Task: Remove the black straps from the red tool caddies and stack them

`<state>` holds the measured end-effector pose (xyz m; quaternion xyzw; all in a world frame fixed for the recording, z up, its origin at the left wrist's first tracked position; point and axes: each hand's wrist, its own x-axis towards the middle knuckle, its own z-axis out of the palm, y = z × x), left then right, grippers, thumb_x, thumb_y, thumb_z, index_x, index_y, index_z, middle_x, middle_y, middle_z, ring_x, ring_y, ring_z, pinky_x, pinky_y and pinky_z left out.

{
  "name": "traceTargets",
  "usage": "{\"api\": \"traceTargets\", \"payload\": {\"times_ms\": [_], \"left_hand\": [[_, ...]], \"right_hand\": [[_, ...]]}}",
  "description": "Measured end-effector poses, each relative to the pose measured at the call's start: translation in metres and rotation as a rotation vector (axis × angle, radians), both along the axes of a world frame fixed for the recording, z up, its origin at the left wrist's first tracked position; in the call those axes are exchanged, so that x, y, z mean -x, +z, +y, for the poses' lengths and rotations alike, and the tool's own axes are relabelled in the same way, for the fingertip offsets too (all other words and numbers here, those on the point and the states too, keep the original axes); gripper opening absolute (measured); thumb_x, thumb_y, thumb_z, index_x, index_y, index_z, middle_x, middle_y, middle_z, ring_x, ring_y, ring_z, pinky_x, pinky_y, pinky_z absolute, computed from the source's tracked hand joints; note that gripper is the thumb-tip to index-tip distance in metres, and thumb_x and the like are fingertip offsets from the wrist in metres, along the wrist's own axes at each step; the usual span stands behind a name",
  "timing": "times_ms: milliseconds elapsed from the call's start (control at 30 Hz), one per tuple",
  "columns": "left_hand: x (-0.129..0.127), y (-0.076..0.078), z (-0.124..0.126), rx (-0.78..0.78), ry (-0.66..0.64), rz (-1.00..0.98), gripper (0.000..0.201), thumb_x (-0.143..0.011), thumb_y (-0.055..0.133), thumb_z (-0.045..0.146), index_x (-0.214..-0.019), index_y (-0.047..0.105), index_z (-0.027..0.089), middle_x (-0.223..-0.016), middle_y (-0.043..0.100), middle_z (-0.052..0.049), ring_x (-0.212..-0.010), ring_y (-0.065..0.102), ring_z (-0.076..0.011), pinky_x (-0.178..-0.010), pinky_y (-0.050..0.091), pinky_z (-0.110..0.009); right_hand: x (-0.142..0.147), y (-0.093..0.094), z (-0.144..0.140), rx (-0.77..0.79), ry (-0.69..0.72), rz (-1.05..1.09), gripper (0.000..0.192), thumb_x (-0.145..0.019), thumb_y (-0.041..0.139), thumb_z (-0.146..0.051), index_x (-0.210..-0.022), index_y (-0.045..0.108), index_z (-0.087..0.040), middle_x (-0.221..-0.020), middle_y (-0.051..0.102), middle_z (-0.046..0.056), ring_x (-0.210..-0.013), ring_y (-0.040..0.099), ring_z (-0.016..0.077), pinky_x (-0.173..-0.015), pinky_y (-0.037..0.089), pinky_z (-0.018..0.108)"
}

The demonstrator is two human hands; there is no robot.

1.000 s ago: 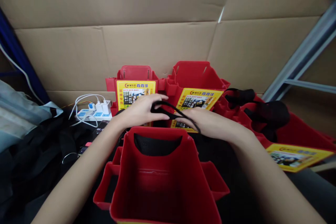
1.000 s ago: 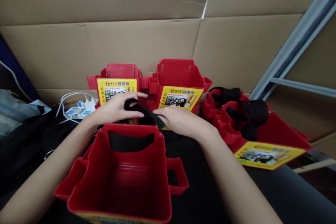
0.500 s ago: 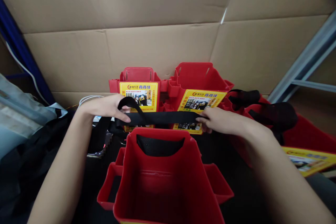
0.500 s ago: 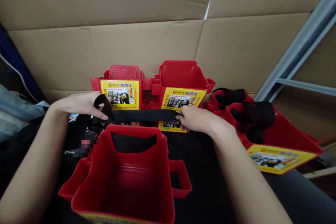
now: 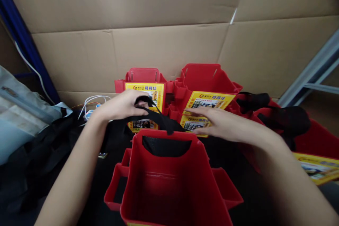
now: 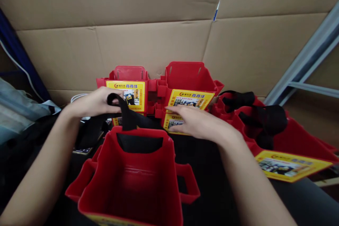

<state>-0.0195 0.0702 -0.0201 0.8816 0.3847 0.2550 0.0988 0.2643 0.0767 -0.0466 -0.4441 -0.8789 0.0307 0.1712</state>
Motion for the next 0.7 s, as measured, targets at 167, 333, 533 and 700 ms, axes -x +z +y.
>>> {"api": "traceTargets", "payload": {"times_ms": [167, 333, 533, 700], "left_hand": [[-0.035, -0.016, 0.01, -0.19, -0.087, -0.039, 0.004, -0.072, 0.054, 0.017, -0.071, 0.049, 0.017, -0.068, 0.053, 0.001, -0.063, 0.047, -0.0118, -0.058, 0.035, -0.023], [-0.024, -0.026, 0.024, -0.081, -0.089, -0.033, 0.018, -0.068, 0.059, 0.02, -0.085, 0.055, 0.016, -0.072, 0.053, 0.001, -0.063, 0.047, -0.0121, -0.057, 0.036, -0.024], [-0.015, -0.026, 0.032, 0.003, -0.057, -0.062, 0.022, -0.067, 0.063, 0.026, -0.084, 0.054, 0.015, -0.072, 0.052, 0.002, -0.064, 0.047, -0.0118, -0.058, 0.038, -0.024], [-0.041, -0.03, 0.023, -0.128, -0.079, -0.069, 0.02, -0.07, 0.062, 0.027, -0.085, 0.055, 0.016, -0.078, 0.058, -0.001, -0.07, 0.051, -0.0141, -0.064, 0.039, -0.027]], "right_hand": [[0.057, 0.013, -0.013, 0.159, 0.249, 0.221, 0.04, -0.078, 0.053, -0.041, -0.109, 0.06, -0.018, -0.094, 0.067, 0.002, -0.084, 0.062, 0.0194, -0.068, 0.046, 0.025], [0.057, 0.01, 0.007, 0.093, 0.074, 0.193, 0.027, -0.079, 0.052, -0.037, -0.079, 0.068, -0.015, -0.06, 0.065, 0.001, -0.058, 0.059, 0.0154, -0.052, 0.039, 0.022], [0.029, 0.009, 0.01, -0.088, -0.136, 0.044, 0.018, -0.077, 0.053, -0.03, -0.077, 0.068, -0.021, -0.068, 0.067, 0.003, -0.064, 0.061, 0.0183, -0.058, 0.041, 0.027], [0.045, 0.001, 0.008, 0.023, 0.22, 0.213, 0.045, -0.072, 0.061, -0.035, -0.116, 0.054, -0.024, -0.108, 0.063, 0.004, -0.096, 0.06, 0.022, -0.081, 0.044, 0.031]]}}
